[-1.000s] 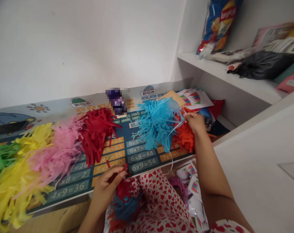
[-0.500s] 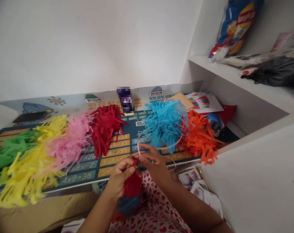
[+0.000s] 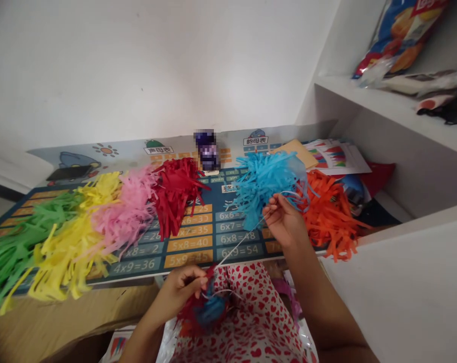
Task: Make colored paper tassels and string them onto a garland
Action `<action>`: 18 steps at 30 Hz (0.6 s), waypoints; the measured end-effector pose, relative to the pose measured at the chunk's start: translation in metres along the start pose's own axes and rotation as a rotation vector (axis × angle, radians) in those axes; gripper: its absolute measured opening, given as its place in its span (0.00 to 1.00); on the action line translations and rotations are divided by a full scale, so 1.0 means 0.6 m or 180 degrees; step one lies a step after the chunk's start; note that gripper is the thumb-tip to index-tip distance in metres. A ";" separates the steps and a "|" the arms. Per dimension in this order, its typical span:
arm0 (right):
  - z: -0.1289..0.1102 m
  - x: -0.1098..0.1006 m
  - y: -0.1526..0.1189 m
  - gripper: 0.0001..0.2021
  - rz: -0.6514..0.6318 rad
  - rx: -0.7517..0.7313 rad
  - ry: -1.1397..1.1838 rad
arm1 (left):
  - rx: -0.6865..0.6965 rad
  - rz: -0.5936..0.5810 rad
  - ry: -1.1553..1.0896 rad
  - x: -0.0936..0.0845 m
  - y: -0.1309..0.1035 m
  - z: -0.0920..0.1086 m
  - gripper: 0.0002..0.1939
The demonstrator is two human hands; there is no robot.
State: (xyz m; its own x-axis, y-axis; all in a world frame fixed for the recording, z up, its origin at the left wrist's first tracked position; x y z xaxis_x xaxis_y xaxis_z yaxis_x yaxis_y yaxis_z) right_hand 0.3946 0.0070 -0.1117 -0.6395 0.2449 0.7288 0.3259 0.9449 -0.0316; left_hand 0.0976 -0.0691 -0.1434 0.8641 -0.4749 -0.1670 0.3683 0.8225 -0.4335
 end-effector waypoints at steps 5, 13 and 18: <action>-0.030 0.002 0.016 0.05 -0.0053 -0.0158 0.0139 | -0.0163 -0.0329 0.0252 0.013 0.002 -0.008 0.12; 0.017 0.020 -0.062 0.12 0.0114 -0.0641 -0.1679 | 0.0573 0.0611 -0.0045 -0.024 -0.006 0.028 0.10; 0.086 0.080 -0.153 0.12 -0.1247 -0.0677 -0.3223 | -0.0053 0.0819 -0.2337 -0.011 0.010 0.025 0.18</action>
State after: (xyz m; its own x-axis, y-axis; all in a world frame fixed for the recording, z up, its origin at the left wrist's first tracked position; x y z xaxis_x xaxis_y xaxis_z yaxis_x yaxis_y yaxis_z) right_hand 0.2981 -0.0566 -0.1094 -0.9669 0.0933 -0.2373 0.0271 0.9630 0.2680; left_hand 0.0996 -0.0561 -0.1315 0.9298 0.0641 0.3625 0.1250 0.8712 -0.4747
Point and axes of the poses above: each hand's wrist, its own y-axis towards the middle knuckle, its own x-axis out of the palm, z = x × y, the point moved 5 cm from there along y, towards the middle knuckle, and after that the axes turned 10 degrees about -x, right-handed, at the moved point
